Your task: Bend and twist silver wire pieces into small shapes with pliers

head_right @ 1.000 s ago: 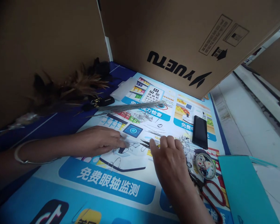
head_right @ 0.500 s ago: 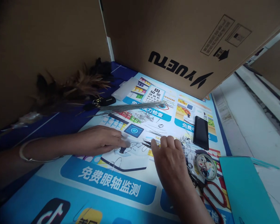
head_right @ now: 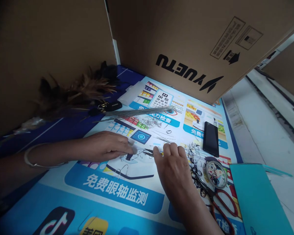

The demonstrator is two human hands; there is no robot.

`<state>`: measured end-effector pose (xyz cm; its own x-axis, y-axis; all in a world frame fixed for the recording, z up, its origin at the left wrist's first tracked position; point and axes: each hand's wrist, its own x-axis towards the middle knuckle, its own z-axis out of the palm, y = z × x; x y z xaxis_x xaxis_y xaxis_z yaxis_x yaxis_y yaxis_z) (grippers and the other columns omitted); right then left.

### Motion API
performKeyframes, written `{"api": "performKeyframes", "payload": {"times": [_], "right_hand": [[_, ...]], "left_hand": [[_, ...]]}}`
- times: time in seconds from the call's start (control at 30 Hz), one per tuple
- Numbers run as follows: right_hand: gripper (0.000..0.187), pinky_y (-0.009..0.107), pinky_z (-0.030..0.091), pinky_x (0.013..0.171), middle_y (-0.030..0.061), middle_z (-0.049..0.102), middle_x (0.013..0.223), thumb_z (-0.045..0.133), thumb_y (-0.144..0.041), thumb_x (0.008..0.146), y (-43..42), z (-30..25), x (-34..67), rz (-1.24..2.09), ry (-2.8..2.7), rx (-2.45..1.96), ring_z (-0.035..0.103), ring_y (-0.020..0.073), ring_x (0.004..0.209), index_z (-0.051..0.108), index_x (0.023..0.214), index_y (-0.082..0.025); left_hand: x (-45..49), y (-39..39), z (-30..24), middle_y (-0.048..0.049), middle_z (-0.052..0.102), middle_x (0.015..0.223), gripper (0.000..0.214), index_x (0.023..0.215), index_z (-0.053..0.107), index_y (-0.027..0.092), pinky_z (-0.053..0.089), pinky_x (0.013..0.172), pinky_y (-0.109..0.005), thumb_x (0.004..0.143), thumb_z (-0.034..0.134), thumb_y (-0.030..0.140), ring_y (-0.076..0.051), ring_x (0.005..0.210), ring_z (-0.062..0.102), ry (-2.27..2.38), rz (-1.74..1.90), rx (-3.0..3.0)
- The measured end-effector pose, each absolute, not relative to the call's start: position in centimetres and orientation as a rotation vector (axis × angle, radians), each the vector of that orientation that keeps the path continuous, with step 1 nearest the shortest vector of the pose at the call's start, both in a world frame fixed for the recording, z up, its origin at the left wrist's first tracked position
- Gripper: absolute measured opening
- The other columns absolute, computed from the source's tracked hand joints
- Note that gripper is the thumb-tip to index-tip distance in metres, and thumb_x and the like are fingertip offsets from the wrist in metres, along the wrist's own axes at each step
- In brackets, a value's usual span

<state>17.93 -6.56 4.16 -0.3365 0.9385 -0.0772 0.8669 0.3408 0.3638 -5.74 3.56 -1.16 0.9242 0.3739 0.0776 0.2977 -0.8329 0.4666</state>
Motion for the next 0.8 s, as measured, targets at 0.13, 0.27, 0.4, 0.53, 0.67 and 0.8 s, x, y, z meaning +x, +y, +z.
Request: {"api": "performKeyframes", "payload": {"times": [0.13,0.27,0.4,0.53,0.67,0.8], "right_hand": [[0.039,0.037,0.035,0.076,0.0109,0.055,0.099,0.053,-0.026,0.087,-6.6,4.5,18.0,0.361,2.333,1.622,0.045,0.0262,0.093,0.048,0.125,-0.026],[0.039,0.036,0.035,0.075,0.0105,0.054,0.100,0.053,-0.026,0.086,-6.8,4.8,17.7,0.335,2.369,1.614,0.045,0.0257,0.092,0.048,0.125,-0.027],[0.040,0.036,0.035,0.076,0.0094,0.053,0.101,0.054,-0.025,0.085,-7.2,4.4,17.2,0.312,2.467,1.551,0.045,0.0255,0.093,0.048,0.124,-0.028],[0.038,0.036,0.035,0.075,0.0076,0.053,0.095,0.054,-0.024,0.085,-7.2,3.7,16.8,0.245,2.487,1.509,0.046,0.0244,0.090,0.050,0.123,-0.028],[0.038,0.033,0.035,0.072,0.0074,0.053,0.092,0.053,-0.024,0.085,-7.1,3.9,17.0,0.228,2.408,1.584,0.046,0.0231,0.088,0.049,0.123,-0.029],[0.038,0.033,0.035,0.073,0.0076,0.054,0.092,0.054,-0.025,0.085,-6.9,4.2,17.3,0.239,2.351,1.626,0.047,0.0228,0.089,0.050,0.122,-0.029]], "left_hand": [[-5.8,3.7,-1.2,-0.0003,0.063,0.098,0.036,0.115,0.058,0.032,0.042,0.072,-0.021,0.084,0.048,0.015,-0.016,0.086,0.060,0.478,0.202,2.622],[-5.9,3.9,-0.6,0.0002,0.064,0.100,0.036,0.115,0.058,0.031,0.041,0.074,-0.020,0.084,0.048,0.014,-0.016,0.088,0.060,0.453,0.201,2.556],[-6.0,4.2,-0.1,0.0000,0.065,0.103,0.037,0.119,0.056,0.028,0.041,0.078,-0.019,0.085,0.049,0.014,-0.015,0.092,0.060,0.440,0.216,2.475],[-6.2,4.5,-0.1,-0.0010,0.064,0.112,0.037,0.120,0.056,0.026,0.040,0.085,-0.019,0.086,0.048,0.014,-0.016,0.102,0.057,0.434,0.225,2.424],[-6.6,4.9,0.1,-0.0019,0.065,0.110,0.036,0.119,0.058,0.025,0.040,0.083,-0.018,0.086,0.049,0.013,-0.015,0.098,0.058,0.397,0.205,2.405],[-7.0,5.0,1.1,-0.0030,0.066,0.105,0.031,0.114,0.061,0.023,0.040,0.079,-0.017,0.087,0.048,0.013,-0.014,0.093,0.059,0.361,0.183,2.359]]}}
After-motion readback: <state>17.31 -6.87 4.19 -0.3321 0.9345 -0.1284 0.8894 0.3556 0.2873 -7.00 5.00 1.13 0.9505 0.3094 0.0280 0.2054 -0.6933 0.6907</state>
